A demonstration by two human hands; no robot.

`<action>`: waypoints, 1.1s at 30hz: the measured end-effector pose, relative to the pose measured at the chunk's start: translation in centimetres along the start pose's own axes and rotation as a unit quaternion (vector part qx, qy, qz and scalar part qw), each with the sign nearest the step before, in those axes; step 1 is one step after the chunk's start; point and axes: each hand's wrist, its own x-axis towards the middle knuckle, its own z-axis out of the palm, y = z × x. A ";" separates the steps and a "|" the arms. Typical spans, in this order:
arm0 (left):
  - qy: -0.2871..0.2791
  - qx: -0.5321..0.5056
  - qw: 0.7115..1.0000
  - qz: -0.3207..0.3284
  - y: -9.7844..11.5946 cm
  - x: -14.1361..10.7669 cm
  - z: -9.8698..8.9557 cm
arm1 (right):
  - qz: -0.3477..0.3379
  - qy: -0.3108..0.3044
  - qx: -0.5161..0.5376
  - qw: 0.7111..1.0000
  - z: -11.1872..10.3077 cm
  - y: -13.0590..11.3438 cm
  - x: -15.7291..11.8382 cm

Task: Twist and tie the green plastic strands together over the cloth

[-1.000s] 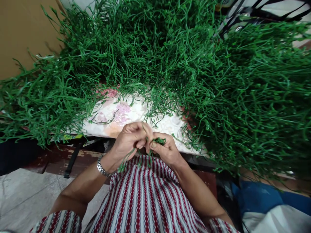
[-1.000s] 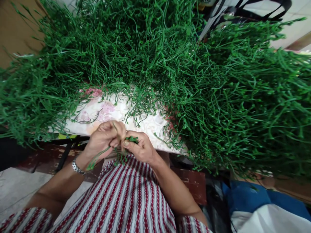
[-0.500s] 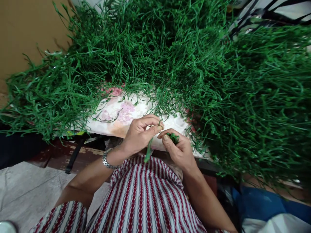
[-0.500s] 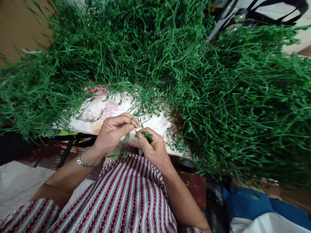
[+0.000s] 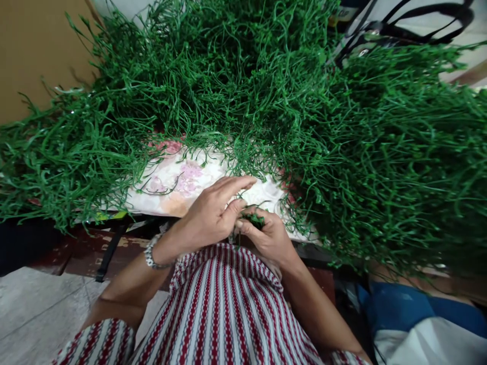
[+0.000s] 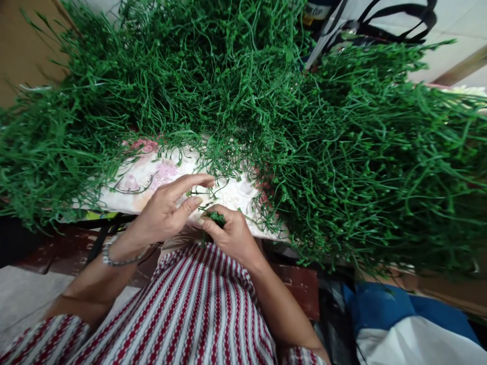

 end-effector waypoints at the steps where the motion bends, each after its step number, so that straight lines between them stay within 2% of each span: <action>1: -0.054 0.027 0.998 -0.004 -0.1 -0.1 -0.5 | -0.015 -0.011 -0.038 0.999 -0.3 -0.3 -0.1; 3: -0.134 0.062 0.989 -0.009 -0.5 -0.4 -1.1 | -0.049 -0.028 -0.102 0.993 -0.7 -0.8 -0.2; 4: -0.152 0.069 0.986 -0.013 -0.7 -0.5 -1.2 | -0.067 -0.031 -0.126 0.989 -0.9 -1.0 -0.3; 7: -0.128 0.060 0.990 -0.012 -1.2 -1.0 -0.8 | -0.108 -0.036 -0.192 0.975 -1.2 -1.3 -0.2; 10: -0.085 0.039 0.995 0.027 -1.3 -1.3 -0.4 | -0.133 -0.046 -0.247 0.959 -1.4 -1.4 -0.1; 13: -0.077 0.036 0.995 0.050 -1.3 -1.6 -0.3 | -0.149 -0.044 -0.285 0.946 -1.5 -1.4 0.0; 18: -0.098 0.052 0.993 0.046 -1.2 -1.9 -0.3 | -0.196 -0.049 -0.319 0.926 -1.4 -0.9 -0.1; 23: -0.158 0.097 0.983 0.011 -1.1 -2.0 -0.4 | -0.227 -0.068 -0.404 0.884 -1.4 -0.7 0.0; 27: -0.142 0.195 0.968 0.074 -1.4 -2.3 -0.2 | -0.229 -0.106 -0.458 0.852 -1.5 -1.4 0.1; 30: -0.126 0.205 0.961 0.135 -1.6 -2.5 -0.1 | -0.229 -0.143 -0.483 0.833 -1.6 -1.9 0.0; 33: -0.147 0.208 0.952 0.169 -1.5 -2.6 -0.3 | -0.244 -0.177 -0.496 0.814 -1.6 -2.1 -0.1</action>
